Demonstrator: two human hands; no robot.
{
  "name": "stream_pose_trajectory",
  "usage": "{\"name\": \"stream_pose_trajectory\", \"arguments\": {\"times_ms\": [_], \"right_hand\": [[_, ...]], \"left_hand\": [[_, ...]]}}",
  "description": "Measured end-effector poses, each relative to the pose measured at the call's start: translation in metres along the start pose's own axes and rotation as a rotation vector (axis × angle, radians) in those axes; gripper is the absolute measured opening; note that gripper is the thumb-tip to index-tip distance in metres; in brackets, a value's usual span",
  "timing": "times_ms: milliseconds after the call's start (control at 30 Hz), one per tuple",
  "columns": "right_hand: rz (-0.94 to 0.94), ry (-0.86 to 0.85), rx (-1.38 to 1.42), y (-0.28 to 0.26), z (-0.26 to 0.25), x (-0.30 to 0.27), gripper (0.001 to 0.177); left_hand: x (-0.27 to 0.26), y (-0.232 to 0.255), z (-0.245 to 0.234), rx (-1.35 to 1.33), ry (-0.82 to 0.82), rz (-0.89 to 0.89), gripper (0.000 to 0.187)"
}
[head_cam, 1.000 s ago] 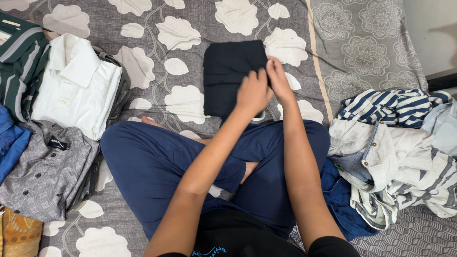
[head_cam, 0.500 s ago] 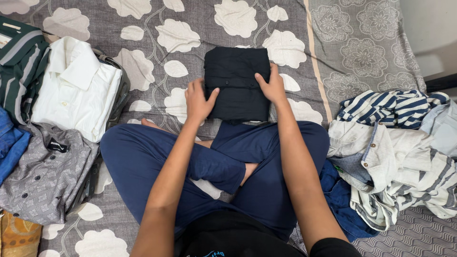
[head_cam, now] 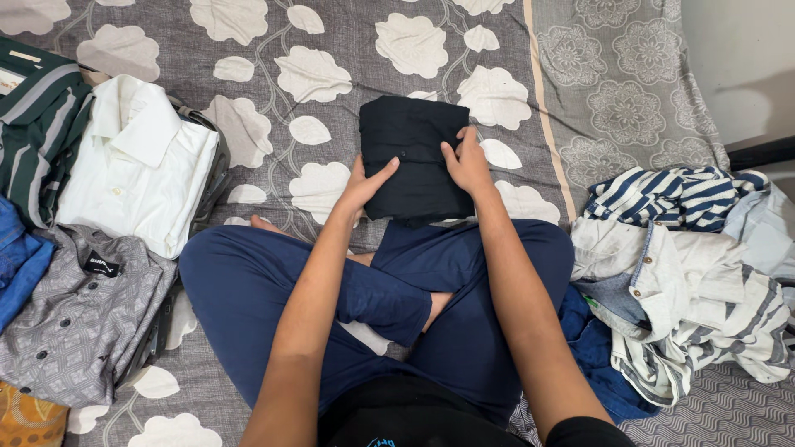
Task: The person folds a black shirt, places it in an open suitcase, and then unbuttons a long-sleeved light-colored shirt while sitting on a bed.
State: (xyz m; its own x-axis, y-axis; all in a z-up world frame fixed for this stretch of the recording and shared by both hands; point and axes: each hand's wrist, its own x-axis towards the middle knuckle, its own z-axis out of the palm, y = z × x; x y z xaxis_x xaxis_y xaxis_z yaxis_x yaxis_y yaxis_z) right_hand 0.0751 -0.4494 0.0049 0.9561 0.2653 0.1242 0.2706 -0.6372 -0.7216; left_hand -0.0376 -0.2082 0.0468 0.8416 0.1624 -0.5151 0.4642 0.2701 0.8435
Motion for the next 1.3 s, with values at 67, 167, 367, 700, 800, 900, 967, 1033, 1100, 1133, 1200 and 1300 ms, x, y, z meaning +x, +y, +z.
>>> {"name": "stream_pose_trajectory", "arguments": {"times_ms": [67,167,367,700,800,900,967,1033,1100,1133,1200,1300], "right_hand": [[-0.002,-0.014,0.017,0.009,0.004,0.001,0.040],[0.030,-0.050,0.046,0.014,-0.001,0.004,0.038],[0.373,-0.120,0.386,-0.005,-0.019,0.012,0.038],[0.453,-0.302,0.877,0.014,-0.031,0.018,0.073],[0.522,-0.226,0.943,0.027,-0.031,0.020,0.080],[0.663,-0.238,0.769,0.013,-0.034,0.017,0.089],[0.732,-0.327,0.535,-0.003,-0.033,0.013,0.089],[0.647,-0.386,0.469,-0.011,-0.033,0.007,0.089],[0.626,-0.403,0.480,-0.012,-0.032,0.008,0.087],[0.597,-0.417,0.497,-0.012,-0.031,0.009,0.086],[0.578,-0.429,0.453,-0.011,-0.030,0.007,0.085],[0.556,-0.449,0.391,-0.012,-0.034,0.007,0.083]], "left_hand": [[-0.001,0.000,0.001,-0.007,-0.006,0.071,0.088],[0.005,0.001,0.000,-0.035,-0.030,0.169,0.086],[0.046,0.064,0.003,0.262,-0.160,0.604,0.080],[-0.046,0.182,0.056,1.312,-0.025,0.997,0.046],[-0.063,0.127,0.038,1.491,0.031,1.312,0.046],[-0.072,0.059,0.017,1.573,-0.007,1.256,0.038],[-0.076,0.029,0.000,1.586,-0.062,1.160,0.037],[-0.079,0.014,-0.015,1.178,-0.307,0.959,0.054],[-0.072,0.014,-0.030,1.077,-0.205,0.923,0.046],[-0.066,0.018,-0.037,0.981,-0.101,0.891,0.040],[-0.052,0.022,-0.043,0.959,0.101,0.860,0.040],[-0.019,0.019,-0.053,0.932,0.332,0.729,0.048]]}}
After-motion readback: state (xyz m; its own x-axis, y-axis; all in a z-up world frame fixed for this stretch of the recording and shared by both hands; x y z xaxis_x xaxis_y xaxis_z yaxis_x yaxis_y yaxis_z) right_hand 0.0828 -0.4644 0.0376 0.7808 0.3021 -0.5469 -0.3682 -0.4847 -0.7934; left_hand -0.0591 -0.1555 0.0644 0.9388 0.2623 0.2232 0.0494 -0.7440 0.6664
